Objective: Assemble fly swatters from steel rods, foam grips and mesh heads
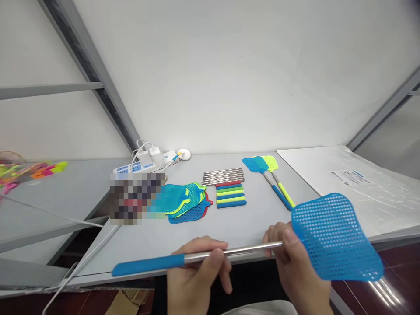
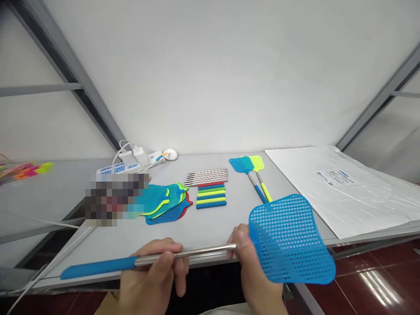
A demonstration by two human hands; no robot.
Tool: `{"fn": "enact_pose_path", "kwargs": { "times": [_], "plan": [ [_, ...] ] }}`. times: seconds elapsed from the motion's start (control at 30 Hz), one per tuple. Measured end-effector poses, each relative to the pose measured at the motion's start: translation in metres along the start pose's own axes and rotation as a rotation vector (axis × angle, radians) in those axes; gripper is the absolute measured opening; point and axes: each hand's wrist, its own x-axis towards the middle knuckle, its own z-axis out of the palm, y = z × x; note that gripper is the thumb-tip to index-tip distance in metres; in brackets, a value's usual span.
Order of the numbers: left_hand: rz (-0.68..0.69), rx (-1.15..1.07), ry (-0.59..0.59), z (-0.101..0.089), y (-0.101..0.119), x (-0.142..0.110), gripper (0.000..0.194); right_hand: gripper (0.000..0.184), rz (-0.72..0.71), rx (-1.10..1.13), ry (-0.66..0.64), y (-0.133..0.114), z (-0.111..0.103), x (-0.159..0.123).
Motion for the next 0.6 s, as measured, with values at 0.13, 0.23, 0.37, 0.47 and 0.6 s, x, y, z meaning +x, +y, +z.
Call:
{"fn": "enact_pose_path", "kwargs": {
  "times": [0.13, 0.23, 0.37, 0.47, 0.6],
  "plan": [
    [0.031, 0.024, 0.169, -0.004, 0.009, 0.003, 0.019, 0.040, 0.063, 0.194, 0.076, -0.007, -0.013, 0.012],
    [0.016, -0.022, 0.189, 0.004, 0.008, 0.001, 0.021, 0.041, 0.120, 0.259, 0.115, -0.011, -0.017, 0.015],
    [0.015, -0.090, 0.082, 0.011, -0.004, -0.002, 0.019, 0.040, 0.129, 0.371, 0.115, -0.006, -0.008, 0.011],
    [-0.002, -0.073, -0.034, 0.015, -0.015, -0.004, 0.015, 0.034, 0.112, 0.326, -0.037, 0.002, 0.004, -0.002],
    [-0.036, -0.122, -0.147, 0.017, -0.021, -0.007, 0.015, 0.036, 0.115, 0.186, -0.284, 0.008, 0.014, -0.018]
  ]
}}
